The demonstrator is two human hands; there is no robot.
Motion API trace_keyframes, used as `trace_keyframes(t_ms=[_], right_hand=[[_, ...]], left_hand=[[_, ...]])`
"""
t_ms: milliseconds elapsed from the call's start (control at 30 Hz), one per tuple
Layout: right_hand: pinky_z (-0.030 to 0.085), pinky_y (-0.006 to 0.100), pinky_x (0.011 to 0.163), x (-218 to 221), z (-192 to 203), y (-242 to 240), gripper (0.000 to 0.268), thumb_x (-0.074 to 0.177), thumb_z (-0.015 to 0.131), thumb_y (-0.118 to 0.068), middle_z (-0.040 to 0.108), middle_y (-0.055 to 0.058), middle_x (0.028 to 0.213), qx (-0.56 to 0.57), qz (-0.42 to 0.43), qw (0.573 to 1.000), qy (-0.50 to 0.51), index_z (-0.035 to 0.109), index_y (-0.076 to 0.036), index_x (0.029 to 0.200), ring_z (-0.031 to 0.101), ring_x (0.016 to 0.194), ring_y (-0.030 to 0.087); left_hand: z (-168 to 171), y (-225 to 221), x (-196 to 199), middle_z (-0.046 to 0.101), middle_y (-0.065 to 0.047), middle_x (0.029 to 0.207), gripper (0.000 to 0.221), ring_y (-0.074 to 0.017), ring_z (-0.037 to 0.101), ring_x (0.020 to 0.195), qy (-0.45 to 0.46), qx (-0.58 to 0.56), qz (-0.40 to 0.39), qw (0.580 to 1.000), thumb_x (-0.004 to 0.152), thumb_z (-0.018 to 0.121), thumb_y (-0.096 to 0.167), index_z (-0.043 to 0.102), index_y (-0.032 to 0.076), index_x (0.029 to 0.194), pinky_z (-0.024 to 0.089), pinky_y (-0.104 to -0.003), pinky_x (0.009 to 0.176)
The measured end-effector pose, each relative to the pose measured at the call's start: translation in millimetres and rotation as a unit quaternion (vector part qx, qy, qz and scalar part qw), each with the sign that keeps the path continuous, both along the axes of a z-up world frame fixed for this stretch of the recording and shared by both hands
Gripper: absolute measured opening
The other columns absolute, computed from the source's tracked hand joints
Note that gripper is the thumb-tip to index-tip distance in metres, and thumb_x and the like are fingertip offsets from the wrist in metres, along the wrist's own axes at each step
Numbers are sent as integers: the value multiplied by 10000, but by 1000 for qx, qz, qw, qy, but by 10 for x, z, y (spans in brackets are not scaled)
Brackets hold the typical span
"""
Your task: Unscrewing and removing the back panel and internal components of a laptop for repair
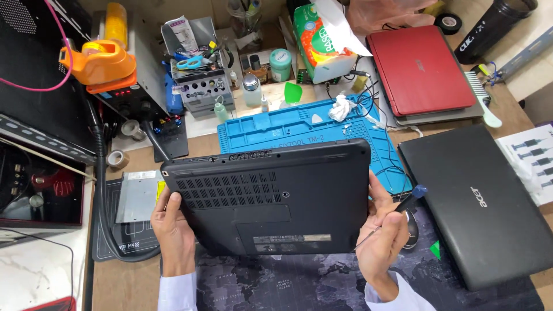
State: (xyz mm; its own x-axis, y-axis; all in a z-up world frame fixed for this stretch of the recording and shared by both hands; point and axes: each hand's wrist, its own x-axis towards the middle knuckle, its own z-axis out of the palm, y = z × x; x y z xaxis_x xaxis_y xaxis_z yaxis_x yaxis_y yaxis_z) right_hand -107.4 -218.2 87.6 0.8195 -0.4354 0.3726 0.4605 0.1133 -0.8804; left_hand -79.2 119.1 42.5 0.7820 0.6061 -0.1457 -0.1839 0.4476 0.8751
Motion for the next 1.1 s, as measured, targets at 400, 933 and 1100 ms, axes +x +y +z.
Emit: trace_keyframes(t_ms=[400,933,1100], right_hand=[[468,447,1155,275,-149,-89,577,1134,269,-351,472,316,1516,-75,-17,997,7,448,122,1414,506,1384,375],[437,301,1056,104,-253,-273,520,1136,320,-322,263,-65,756,-180,-32,966,184,527,-6,1493,254,650,61],[429,250,777,-80,-447,-320,595,1086,353,-396,310,-50,821,-111,61,938,322,498,-56,1552,359,753,70]], left_hand=[[446,-343,-113,652,-122,1368,626,-164,600,1290,47,42,3,998,811,719,150,579,-35,1392,473,-249,1107],[789,-403,66,712,-120,1286,518,-165,662,1209,153,38,-69,985,855,687,84,623,9,1364,493,-253,1108],[431,-218,291,751,-113,1173,421,-144,685,1086,173,103,-133,970,861,725,117,695,35,1272,543,-247,975]])
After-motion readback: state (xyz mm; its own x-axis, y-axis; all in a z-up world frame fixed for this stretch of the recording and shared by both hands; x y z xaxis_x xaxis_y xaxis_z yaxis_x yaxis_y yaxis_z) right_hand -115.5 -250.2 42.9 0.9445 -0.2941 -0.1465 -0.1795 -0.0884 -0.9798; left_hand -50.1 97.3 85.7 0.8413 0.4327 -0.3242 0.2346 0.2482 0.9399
